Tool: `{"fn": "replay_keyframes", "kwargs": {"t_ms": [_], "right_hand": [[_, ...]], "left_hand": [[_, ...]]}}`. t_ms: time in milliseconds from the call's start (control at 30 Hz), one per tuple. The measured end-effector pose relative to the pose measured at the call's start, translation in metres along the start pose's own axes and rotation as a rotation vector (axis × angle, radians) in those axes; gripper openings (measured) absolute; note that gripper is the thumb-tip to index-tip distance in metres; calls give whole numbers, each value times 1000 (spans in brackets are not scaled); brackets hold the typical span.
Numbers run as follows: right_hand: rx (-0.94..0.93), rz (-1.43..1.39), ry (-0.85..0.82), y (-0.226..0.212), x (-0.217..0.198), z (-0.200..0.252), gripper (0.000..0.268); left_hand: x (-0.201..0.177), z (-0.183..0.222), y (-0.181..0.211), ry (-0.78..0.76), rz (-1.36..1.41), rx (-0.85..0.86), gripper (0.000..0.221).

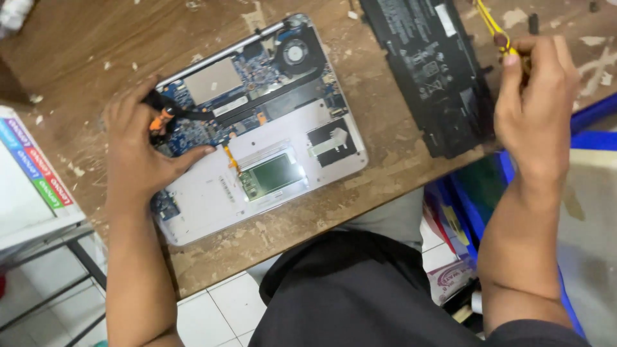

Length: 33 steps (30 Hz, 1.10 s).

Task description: Removing a laptop battery and using tools to clean or repair the heatsink area.

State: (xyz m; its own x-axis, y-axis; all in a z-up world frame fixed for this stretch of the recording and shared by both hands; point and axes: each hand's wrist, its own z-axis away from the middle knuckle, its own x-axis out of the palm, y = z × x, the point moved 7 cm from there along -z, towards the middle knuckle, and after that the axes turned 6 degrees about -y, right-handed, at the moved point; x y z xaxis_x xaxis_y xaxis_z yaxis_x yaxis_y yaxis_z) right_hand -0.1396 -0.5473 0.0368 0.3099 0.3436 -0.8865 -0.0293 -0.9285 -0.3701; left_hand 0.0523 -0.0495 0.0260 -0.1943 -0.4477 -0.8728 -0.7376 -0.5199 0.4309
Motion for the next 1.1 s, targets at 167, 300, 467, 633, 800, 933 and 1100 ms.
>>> {"fn": "replay_keyframes", "kwargs": {"t_ms": [167, 300, 467, 633, 800, 933, 1100], "right_hand": [[17, -245, -57, -69, 44, 1, 19], [-68, -309, -138, -111, 82, -5, 27], [-209, -314, -193, -146, 91, -30, 44], [-323, -303, -227, -158, 116, -64, 51], [-506, -505, -278, -183, 148, -99, 57], [-643, -526, -259, -187, 154, -129, 53], [-785, -385, -278, -179, 165, -150, 22]], "left_hand": [[0, 2, -4, 10, -58, 28, 76], [-1, 3, -3, 67, -48, 43, 71], [3, 6, -10, 52, -73, 1, 67], [8, 5, -13, 19, -109, -42, 68], [9, 5, -11, 66, -168, -52, 60], [10, 3, -12, 69, -161, -79, 63], [14, 2, -12, 87, -131, -108, 56]]}}
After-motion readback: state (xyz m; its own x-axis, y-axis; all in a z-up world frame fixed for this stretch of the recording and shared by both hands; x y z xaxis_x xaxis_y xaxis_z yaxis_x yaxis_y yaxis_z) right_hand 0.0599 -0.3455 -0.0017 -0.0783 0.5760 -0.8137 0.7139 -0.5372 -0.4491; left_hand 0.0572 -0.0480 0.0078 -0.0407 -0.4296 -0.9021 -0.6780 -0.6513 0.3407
